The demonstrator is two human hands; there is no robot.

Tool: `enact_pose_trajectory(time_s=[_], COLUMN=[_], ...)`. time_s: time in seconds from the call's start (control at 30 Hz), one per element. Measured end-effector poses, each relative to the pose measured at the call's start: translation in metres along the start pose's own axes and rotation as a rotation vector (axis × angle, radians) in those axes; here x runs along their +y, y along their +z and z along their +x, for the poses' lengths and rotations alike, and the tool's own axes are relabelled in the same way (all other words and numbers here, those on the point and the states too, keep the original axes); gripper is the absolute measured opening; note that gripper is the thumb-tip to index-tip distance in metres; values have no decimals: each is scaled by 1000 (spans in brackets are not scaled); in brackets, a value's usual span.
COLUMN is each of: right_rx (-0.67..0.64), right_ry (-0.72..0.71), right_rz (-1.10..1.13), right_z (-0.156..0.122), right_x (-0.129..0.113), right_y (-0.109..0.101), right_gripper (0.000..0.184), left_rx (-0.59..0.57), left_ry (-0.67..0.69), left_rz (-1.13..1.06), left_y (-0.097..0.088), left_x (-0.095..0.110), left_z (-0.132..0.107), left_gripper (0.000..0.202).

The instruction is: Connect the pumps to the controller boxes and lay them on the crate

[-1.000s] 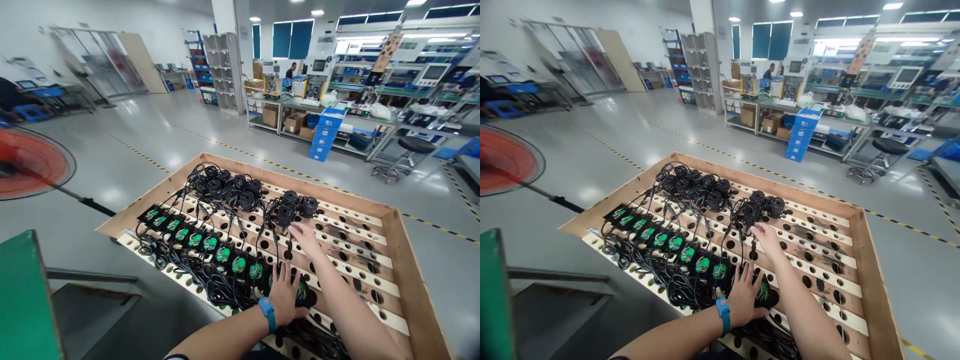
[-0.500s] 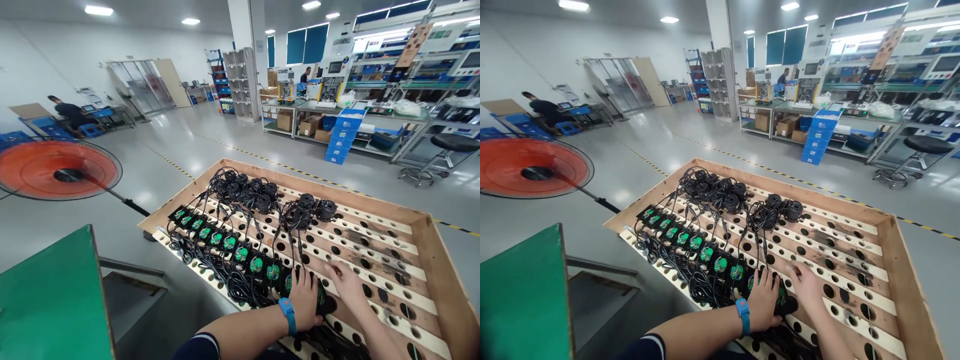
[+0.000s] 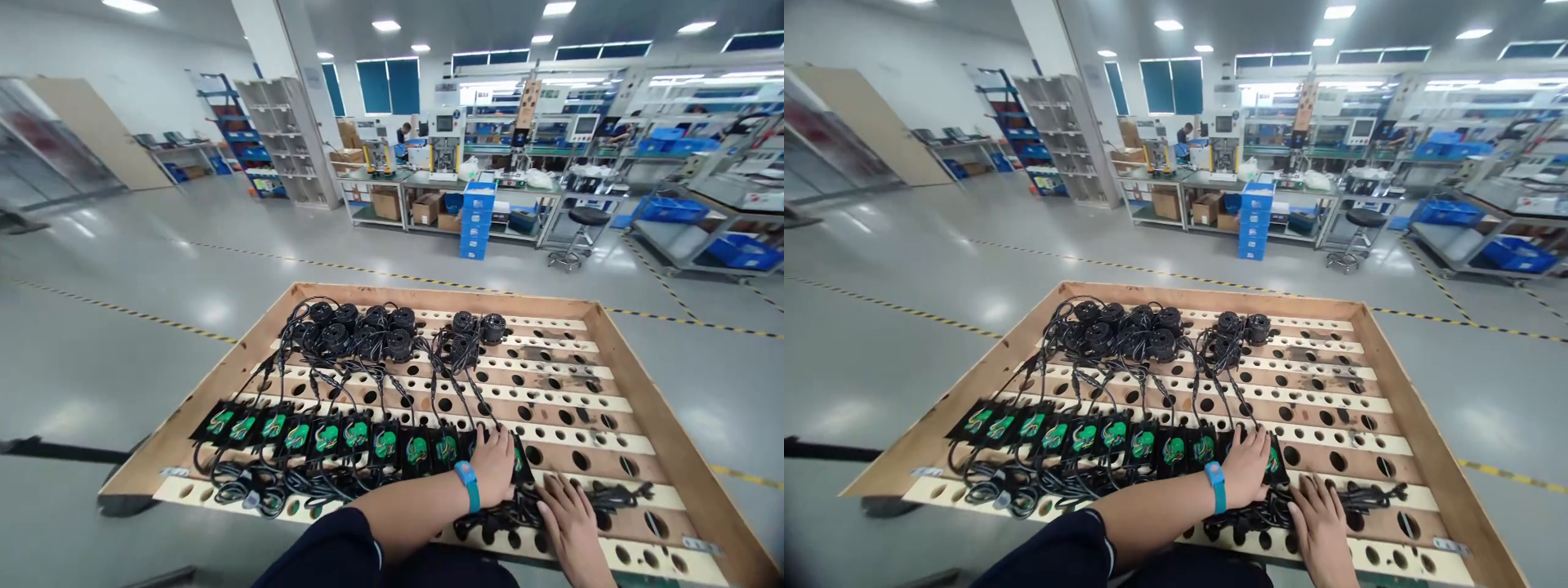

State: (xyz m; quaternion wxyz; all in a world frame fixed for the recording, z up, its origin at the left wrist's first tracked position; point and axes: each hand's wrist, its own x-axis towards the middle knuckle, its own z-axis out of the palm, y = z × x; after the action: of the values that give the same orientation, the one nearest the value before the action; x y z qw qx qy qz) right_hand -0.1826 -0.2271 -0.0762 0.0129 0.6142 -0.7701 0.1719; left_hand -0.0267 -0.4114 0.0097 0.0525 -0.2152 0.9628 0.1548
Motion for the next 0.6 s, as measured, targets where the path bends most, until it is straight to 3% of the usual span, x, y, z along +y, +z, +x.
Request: enact_pose_trajectory(time_s=[0.13,0.27,0.47,0.6], right_rx=[-63,-47,247,381], right_ry=[-2,26,124,231], right_rz=[-31,-102,-187,-119], right_z=[0,-4,-13,-53], right_x=[-11,-17,-35,-27], right_y=[-5,-1,5,13], right_gripper=[46,50,59,62], left_rx=[24,129,198,161], left_ry=[77,126,195,217], left_rz=[43,25,-114,-154], left_y=[3,12,20,19], left_x=[-7,-14,-27,-30], left_z=[-5,-14,-21,-21], left_gripper=[92,85,84,87])
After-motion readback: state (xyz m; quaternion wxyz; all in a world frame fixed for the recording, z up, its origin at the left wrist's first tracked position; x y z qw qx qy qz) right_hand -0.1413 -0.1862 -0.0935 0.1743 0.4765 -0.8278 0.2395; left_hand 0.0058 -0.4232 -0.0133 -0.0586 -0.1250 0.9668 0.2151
